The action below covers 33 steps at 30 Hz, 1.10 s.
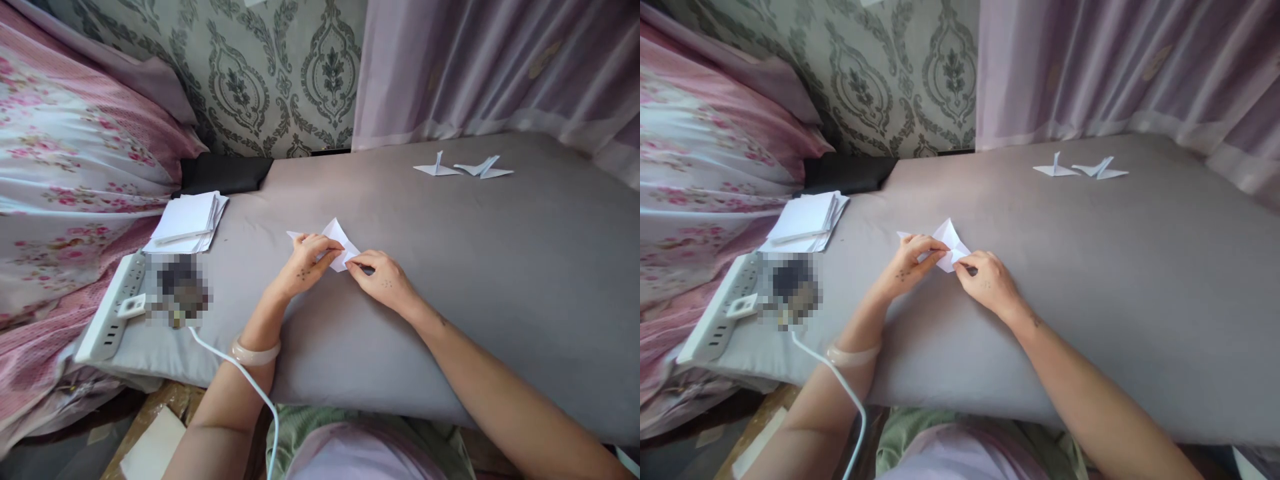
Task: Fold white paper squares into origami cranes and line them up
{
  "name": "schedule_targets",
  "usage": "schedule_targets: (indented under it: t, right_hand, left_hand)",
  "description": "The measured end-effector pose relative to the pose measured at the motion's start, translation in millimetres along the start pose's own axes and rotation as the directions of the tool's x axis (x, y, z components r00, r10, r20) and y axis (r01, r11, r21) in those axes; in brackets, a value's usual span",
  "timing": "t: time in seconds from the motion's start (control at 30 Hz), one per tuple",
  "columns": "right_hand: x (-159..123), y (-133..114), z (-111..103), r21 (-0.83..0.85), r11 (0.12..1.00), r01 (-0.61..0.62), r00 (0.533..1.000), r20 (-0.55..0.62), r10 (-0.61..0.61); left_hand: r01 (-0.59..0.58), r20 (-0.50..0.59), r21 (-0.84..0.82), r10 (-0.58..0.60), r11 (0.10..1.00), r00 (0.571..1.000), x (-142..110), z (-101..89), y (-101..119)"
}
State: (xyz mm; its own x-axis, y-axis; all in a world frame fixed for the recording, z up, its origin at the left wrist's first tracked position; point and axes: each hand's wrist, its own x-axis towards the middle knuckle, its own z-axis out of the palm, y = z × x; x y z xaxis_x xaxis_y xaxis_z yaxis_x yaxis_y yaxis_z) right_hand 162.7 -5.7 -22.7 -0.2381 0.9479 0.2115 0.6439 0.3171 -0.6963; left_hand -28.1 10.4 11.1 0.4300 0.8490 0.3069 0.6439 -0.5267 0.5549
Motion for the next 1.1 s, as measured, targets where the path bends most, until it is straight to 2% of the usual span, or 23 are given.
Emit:
schedule_targets:
  t: [0.37,0.8,1.1]
  right_hand:
    - [-1,-12,4,-0.114,0.992,0.051,0.998,-0.034,-0.055]
    - [-1,-11,8,-0.107,0.992,0.069,0.996,-0.054,-0.075]
    - [-1,-9,7,-0.098,0.993,0.065,0.997,-0.043,-0.069]
  left_hand:
    - [-0.011,0.010,0.040,0.010,0.999,1.000,2,0.8,4]
    - [-0.017,0.044,0.078,0.014,0.997,0.999,4,2.7,4]
    - [-0.075,0.058,0.087,0.070,0.993,0.996,7,3.9,2]
